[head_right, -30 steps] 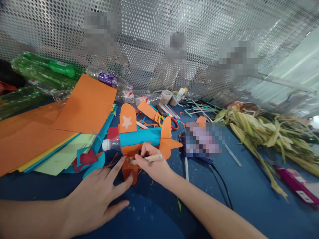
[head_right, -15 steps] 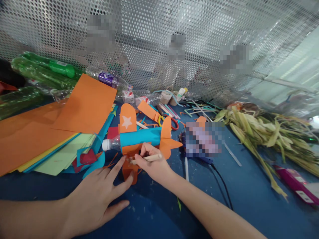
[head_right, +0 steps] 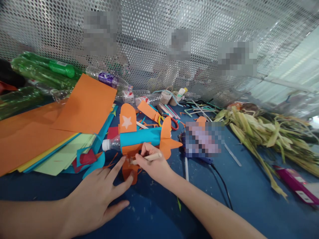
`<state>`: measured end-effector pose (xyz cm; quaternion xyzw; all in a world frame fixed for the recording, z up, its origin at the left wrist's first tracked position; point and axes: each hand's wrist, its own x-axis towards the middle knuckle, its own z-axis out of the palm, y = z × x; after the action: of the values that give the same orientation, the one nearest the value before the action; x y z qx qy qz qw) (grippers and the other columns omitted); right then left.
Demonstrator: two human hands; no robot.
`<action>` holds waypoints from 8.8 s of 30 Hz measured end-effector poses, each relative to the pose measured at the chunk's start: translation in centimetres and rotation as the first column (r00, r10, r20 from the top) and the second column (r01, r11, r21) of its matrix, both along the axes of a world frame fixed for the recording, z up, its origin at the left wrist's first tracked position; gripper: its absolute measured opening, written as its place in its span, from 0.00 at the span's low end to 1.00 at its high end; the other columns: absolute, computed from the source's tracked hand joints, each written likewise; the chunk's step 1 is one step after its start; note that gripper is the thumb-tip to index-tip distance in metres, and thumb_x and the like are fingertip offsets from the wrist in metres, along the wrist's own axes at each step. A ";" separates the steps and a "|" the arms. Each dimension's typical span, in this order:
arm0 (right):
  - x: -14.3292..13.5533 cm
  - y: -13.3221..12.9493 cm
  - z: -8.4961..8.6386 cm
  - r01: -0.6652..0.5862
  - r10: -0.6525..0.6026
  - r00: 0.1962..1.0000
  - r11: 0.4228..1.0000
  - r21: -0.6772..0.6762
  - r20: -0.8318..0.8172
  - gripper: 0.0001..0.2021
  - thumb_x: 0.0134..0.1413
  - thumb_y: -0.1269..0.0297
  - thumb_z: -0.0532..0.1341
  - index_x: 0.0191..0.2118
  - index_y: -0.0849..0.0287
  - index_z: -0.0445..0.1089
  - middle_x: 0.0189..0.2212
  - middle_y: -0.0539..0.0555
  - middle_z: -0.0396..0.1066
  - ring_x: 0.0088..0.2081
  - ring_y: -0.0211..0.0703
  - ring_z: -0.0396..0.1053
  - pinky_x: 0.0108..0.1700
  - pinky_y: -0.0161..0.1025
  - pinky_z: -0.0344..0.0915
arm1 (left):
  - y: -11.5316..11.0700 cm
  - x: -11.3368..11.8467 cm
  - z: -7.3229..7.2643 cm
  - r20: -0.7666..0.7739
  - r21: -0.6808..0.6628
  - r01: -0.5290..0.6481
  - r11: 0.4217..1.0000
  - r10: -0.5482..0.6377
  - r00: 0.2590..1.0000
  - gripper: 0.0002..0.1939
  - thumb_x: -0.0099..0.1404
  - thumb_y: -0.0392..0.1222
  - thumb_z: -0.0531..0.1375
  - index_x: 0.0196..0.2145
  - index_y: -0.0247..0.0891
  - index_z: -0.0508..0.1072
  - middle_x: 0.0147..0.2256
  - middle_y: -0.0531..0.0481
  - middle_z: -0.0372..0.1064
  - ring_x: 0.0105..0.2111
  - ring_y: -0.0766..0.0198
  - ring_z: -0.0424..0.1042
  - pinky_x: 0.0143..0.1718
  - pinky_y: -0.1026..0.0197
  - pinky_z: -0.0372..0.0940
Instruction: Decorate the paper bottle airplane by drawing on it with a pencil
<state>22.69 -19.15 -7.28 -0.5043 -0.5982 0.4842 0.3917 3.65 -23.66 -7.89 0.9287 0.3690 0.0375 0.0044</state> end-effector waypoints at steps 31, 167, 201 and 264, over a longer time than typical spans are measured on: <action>0.1 0.0 0.1 -0.005 0.003 0.999 0.999 0.047 0.044 0.18 0.50 0.57 0.61 0.21 0.56 0.51 0.19 0.42 0.51 0.18 0.29 0.58 0.27 0.32 0.68 | 0.0 0.0 -0.2 0.029 0.006 -0.011 1.000 0.011 1.000 0.23 0.66 0.57 0.47 0.55 0.49 0.64 0.59 0.32 0.53 0.37 0.50 0.69 0.36 0.49 0.62; 0.8 0.2 -0.7 0.058 -0.074 0.988 0.991 0.124 0.135 0.14 0.50 0.67 0.57 0.22 0.55 0.50 0.16 0.42 0.49 0.19 0.33 0.49 0.21 0.32 0.52 | -0.1 0.1 0.2 0.021 -0.020 -0.013 1.000 0.013 1.000 0.23 0.66 0.56 0.48 0.55 0.49 0.65 0.58 0.32 0.55 0.36 0.50 0.70 0.36 0.48 0.62; 1.0 0.3 -0.8 0.033 -0.059 0.983 0.989 0.143 0.176 0.13 0.52 0.67 0.56 0.22 0.55 0.51 0.17 0.43 0.50 0.20 0.33 0.51 0.23 0.32 0.52 | -0.3 0.2 -0.7 0.007 0.124 -0.027 0.992 0.027 1.000 0.28 0.65 0.59 0.48 0.55 0.40 0.64 0.57 0.30 0.57 0.35 0.50 0.70 0.35 0.49 0.63; 0.5 0.0 -0.3 0.095 -0.093 0.992 0.995 0.010 -0.090 0.13 0.57 0.56 0.55 0.26 0.55 0.55 0.11 0.40 0.52 0.13 0.32 0.54 0.19 0.31 0.53 | -0.2 0.1 -0.2 -0.001 0.064 -0.015 0.998 0.015 1.000 0.26 0.66 0.57 0.47 0.56 0.43 0.63 0.58 0.32 0.56 0.36 0.50 0.70 0.37 0.48 0.62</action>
<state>23.20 -19.16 -7.55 -0.5070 -0.5591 0.4829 0.4441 3.75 -23.90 -8.13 0.9256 0.3745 0.0487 -0.0257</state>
